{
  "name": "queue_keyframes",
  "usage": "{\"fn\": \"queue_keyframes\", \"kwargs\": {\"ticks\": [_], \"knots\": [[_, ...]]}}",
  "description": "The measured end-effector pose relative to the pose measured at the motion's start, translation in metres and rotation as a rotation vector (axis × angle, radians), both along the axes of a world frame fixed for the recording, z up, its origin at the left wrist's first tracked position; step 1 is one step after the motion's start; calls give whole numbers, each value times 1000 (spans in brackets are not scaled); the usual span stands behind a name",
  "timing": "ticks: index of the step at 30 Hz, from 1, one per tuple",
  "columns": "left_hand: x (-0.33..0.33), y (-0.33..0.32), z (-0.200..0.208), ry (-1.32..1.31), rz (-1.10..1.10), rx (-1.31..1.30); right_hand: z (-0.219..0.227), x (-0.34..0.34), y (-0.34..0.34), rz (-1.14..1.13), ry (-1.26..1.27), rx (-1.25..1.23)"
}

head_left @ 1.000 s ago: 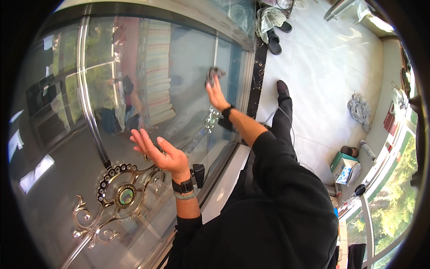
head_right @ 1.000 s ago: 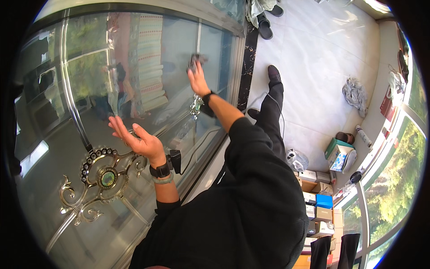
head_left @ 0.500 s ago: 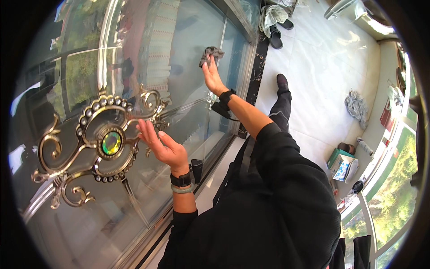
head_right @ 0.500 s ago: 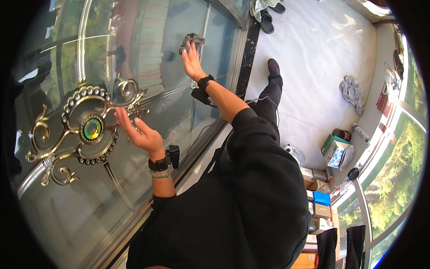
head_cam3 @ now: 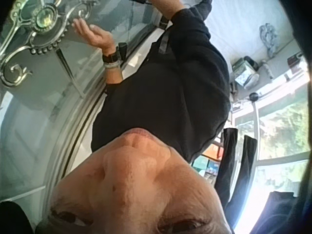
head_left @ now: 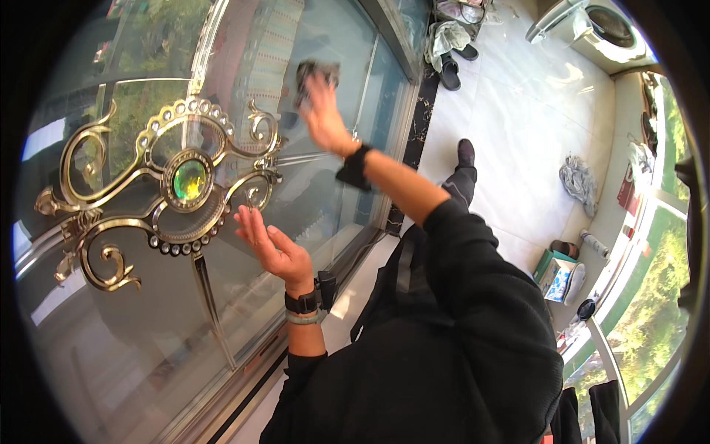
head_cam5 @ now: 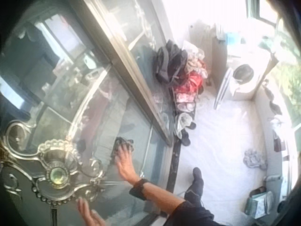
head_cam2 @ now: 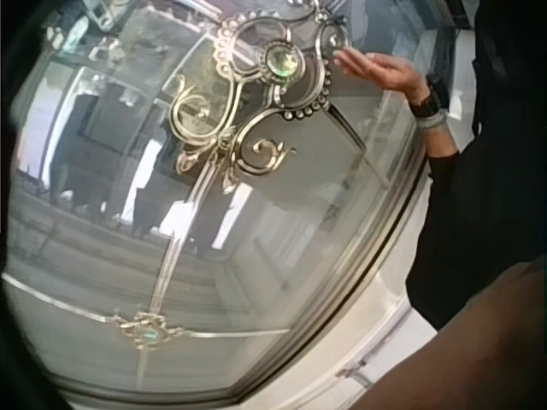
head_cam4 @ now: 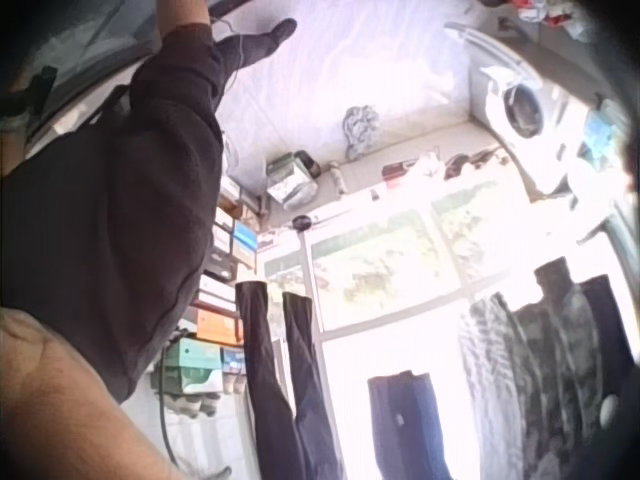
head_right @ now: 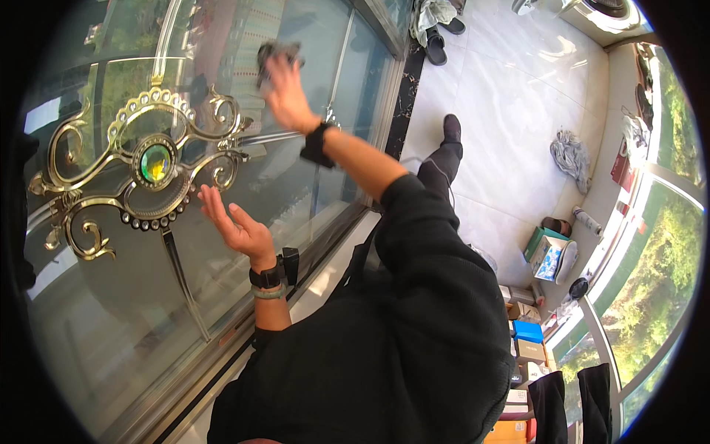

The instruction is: The person wipes a glass door with a cloth, then moves to a washing machine and cleans the rubber door seal by hand. The person uses a cloth to wipe the glass and the seal, focusing on the edges and crevices.

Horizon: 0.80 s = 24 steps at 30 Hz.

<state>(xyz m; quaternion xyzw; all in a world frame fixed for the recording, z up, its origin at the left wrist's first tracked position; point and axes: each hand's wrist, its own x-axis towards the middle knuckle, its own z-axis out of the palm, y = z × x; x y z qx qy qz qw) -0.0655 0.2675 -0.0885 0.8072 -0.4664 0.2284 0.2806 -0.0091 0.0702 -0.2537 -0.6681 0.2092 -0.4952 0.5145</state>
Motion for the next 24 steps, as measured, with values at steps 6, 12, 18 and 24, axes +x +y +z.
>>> {"fn": "queue_keyframes", "kwargs": {"ticks": [6,12,18,24], "knots": [[-10,9,2,13,45,-30,-24,5,-20,-33,109,491],[-15,10,8,40,68,-5,53,2,2,41,8,-42],[-24,29,11,29,154,-3,78,2,-77,-1,-51,128],[-38,63,11,6,218,5,35,-44,156,190,110,253]]}}
